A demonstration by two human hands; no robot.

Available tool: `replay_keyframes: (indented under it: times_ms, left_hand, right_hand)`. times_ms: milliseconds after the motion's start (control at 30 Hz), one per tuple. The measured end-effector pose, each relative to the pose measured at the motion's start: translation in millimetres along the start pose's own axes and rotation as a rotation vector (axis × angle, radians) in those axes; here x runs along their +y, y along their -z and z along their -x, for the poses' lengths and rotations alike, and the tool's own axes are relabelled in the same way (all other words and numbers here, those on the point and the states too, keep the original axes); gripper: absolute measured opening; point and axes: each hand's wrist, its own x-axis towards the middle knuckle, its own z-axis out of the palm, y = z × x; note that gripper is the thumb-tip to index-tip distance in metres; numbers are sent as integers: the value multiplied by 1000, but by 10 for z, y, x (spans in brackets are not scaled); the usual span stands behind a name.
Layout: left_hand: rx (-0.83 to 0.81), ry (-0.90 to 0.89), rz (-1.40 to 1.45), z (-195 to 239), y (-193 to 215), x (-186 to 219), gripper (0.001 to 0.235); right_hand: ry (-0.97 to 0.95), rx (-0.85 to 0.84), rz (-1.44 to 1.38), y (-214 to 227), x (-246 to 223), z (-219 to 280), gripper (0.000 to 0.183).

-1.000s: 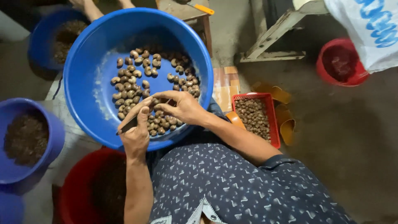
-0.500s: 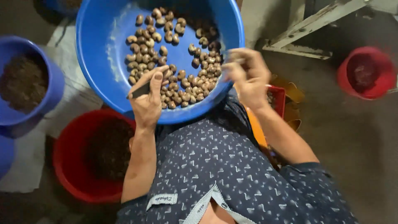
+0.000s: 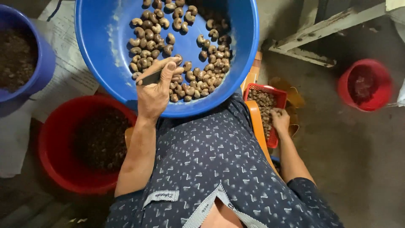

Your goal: The person uses a small knife to peel the outer shell off cashew nuts held in their left hand. They pick up nuts from a blue basin, remove the shell, and drop the peeled nut into a red basket to the right.

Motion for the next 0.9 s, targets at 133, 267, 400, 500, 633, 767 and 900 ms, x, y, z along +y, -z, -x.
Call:
replay_keyframes:
  times_ms: [133, 267, 400, 500, 633, 767, 900]
  left_hand:
    - [11, -19, -37, 10, -19, 15, 22]
    - [33, 14, -17, -5, -24, -32, 22]
    - [43, -2, -23, 0, -45, -9, 21]
    - [-18, 58, 45, 6, 30, -134, 25]
    - [-34, 113, 32, 15, 22, -56, 25]
    - [23, 143, -10, 4, -21, 3, 21]
    - [4, 224, -20, 18, 16, 5, 31]
  right_hand:
    - [-88, -136, 206, 159, -386, 172, 60]
    - [237, -30, 211, 618, -1749, 199, 44]
    - [831, 247, -242, 1067, -3498, 337, 24]
    - [1041, 238, -260, 1218, -4522, 567, 35]
    - [1272, 133, -55, 711, -5371, 513, 26]
    - [1187, 36, 354, -590, -5395, -26, 28]
    - [1219, 230, 639, -1645, -5388, -460, 21]
